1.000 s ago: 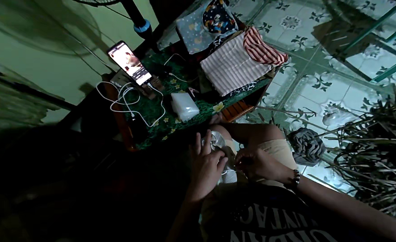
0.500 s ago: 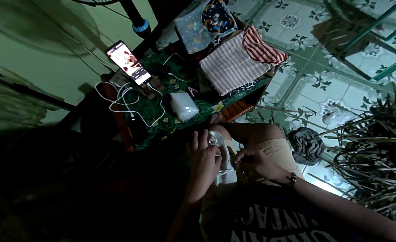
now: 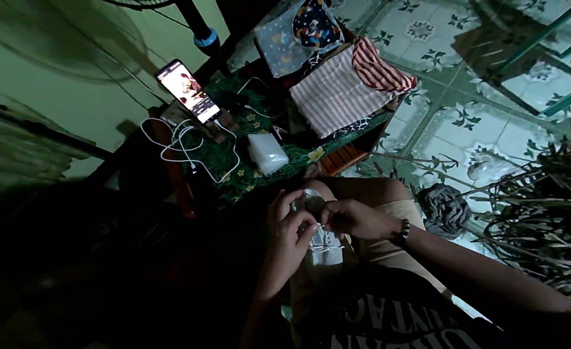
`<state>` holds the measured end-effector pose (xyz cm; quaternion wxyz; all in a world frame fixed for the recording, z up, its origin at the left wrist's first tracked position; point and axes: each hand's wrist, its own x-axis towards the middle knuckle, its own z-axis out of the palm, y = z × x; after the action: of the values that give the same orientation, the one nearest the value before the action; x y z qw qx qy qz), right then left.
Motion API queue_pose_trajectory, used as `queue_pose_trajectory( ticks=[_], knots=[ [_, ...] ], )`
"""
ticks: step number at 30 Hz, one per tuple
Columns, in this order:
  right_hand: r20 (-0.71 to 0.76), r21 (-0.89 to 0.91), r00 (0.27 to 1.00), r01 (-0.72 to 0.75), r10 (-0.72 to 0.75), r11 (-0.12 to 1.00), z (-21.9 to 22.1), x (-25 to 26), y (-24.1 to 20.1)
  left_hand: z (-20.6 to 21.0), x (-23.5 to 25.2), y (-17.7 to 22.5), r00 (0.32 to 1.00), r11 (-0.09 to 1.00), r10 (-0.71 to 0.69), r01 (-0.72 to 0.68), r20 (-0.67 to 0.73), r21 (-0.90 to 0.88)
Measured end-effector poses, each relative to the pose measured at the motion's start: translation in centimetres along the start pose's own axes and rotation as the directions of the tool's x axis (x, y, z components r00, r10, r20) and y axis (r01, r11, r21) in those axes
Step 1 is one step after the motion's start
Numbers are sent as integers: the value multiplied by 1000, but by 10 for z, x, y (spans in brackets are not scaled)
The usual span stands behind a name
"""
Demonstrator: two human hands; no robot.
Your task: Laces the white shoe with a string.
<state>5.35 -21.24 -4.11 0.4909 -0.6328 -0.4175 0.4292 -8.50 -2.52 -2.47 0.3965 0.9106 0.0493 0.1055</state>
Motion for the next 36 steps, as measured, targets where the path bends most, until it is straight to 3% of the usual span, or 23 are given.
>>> queue_pose_trajectory(
  ticks=[7, 14, 16, 20, 24, 31, 36],
  knots=[
    [119, -84, 993, -5, 15, 996, -15, 13, -3, 1, -4, -4, 999, 998, -11, 9, -37, -57],
    [7, 64, 1000, 18, -18, 998, -19, 10, -2, 23, -8, 2, 970, 967, 47, 15, -237, 253],
    [14, 85, 1000, 12, -13, 996, -19, 9, -1, 27, -11, 6, 956, 964, 70, 9, -283, 267],
    [50, 57, 999, 17, -20, 998, -19, 11, -2, 30, -22, 9, 965, 980, 77, -27, -249, 199],
    [46, 8, 999, 6, -6, 1000, -18, 11, -10, 36, -30, 15, 977, 965, 89, -36, -193, 258],
    [7, 47, 1000, 8, -8, 999, -14, 12, -12, 48, -29, 20, 973, 976, -68, 111, -221, 187],
    [-41, 85, 998, 61, -57, 995, -8, 12, -10, 50, -25, 23, 949, 957, -290, 283, -126, -68]
  ],
)
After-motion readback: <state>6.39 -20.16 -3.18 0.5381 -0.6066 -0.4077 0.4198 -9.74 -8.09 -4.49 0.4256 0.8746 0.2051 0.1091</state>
